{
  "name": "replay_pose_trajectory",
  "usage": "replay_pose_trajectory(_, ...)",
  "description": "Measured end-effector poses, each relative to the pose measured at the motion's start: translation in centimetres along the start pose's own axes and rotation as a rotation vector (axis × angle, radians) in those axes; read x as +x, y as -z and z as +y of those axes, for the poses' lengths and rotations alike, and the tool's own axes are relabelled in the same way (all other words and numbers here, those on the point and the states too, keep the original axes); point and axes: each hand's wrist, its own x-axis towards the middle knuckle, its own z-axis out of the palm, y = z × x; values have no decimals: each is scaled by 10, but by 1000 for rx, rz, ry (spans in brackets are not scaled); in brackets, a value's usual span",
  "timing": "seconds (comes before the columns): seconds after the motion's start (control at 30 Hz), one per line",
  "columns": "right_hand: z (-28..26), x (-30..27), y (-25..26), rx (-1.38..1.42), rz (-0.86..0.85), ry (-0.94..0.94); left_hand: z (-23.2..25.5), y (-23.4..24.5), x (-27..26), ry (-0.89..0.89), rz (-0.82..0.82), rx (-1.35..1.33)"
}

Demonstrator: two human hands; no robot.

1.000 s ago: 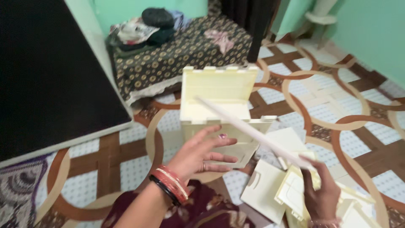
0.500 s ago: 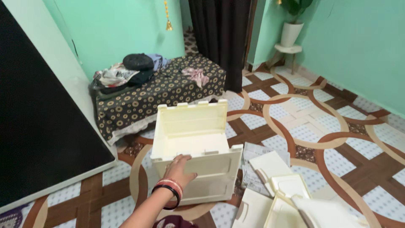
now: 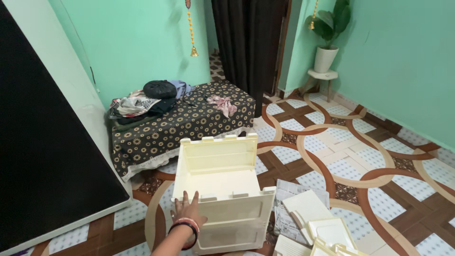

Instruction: The person sits on the floor and assembles a white plastic drawer cabinet, snapping side panels, drawer fronts and base pieces together by hand. They pick panels one at a time from a pile on the floor, align slots, and press parts into the frame, working on the partially built unit throughout the clip.

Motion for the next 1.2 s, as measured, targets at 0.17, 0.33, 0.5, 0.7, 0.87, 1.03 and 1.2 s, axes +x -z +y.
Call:
replay_pose_trajectory(0.17, -58, 2, -22, -22, 140, 712, -16, -27, 4, -21, -58, -23)
replay_pose_trajectory(0.33, -188, 2, -49, -216, 70, 1218, -37, -69, 43, 37, -52, -351)
replay_pose_trajectory(0.5, -238, -16, -52, -581, -176, 955, -46, -95, 84, 145, -255, -1068)
replay_pose_trajectory(0.7, -231, -40, -31, -566, -241, 900, -33, -103, 110, 27, -247, -1285)
replay_pose_trajectory(0.87, -227, -86, -37, -646, -296, 827, -23, -94, 113, 338, -133, -1553)
replay_pose_trajectory(1.03, -212, -130, -98, -591, -273, 804, -62, -69, 115, 43, -39, -1787)
replay_pose_trajectory(1.2, -207, -169, -212, -621, -438, 673, -105, -46, 122, 134, -50, -1379)
